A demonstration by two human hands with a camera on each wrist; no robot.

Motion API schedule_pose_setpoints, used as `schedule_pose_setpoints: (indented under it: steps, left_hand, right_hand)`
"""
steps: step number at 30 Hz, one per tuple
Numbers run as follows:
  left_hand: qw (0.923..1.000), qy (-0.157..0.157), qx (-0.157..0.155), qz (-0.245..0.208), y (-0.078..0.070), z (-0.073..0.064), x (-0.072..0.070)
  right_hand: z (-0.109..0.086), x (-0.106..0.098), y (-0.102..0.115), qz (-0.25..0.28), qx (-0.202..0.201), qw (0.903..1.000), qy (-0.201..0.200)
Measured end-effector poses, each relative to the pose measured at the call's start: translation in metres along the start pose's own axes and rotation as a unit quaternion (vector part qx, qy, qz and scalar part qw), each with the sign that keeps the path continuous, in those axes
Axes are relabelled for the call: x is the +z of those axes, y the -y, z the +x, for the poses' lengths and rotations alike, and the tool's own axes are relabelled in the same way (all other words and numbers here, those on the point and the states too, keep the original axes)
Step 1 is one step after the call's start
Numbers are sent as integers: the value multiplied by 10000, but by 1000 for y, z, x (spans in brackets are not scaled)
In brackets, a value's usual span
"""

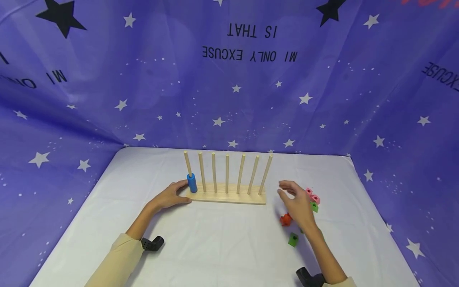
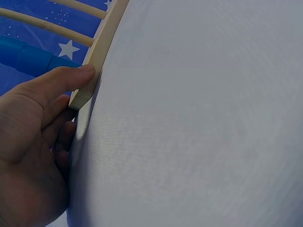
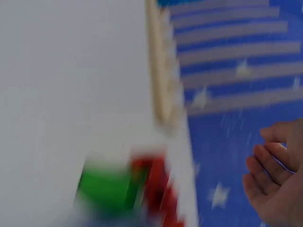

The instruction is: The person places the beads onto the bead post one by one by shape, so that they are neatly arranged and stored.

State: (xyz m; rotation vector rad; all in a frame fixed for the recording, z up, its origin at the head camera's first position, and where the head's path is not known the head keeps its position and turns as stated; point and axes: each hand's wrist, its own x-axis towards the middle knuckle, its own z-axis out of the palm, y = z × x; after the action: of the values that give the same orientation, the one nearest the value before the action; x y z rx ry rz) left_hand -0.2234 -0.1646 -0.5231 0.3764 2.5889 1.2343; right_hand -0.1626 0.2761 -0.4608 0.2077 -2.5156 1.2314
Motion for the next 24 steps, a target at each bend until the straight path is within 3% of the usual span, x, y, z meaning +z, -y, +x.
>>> schedule_pose_setpoints:
  steps: [3,7,10,13,17,24]
  left_hand:
    - [10000,16,-25,7,1,-1,0]
    - [10000,50,-35,27,1,-2,1]
    - [10000,33,-41,10,1,-2,1]
    - [10000,9,-29,25,1,0,1]
    - [10000,0,-24,49,2,1,1]
    - [10000,-21,-88,12,2,-1,0]
  right_hand:
    - [-4,-23,-30,-539,359,9972,-371]
    - [-10,-47,-66,-738,1163,9883,-657]
    - [-12,-57,-86,-739,1730,9803,-609]
    - [-16,-61,-103,-807,1990,9758,-411]
    - [-19,-63,-116,-813,2104,9741,-143]
    - [-11,-62,-113,-743,2423,9670,270]
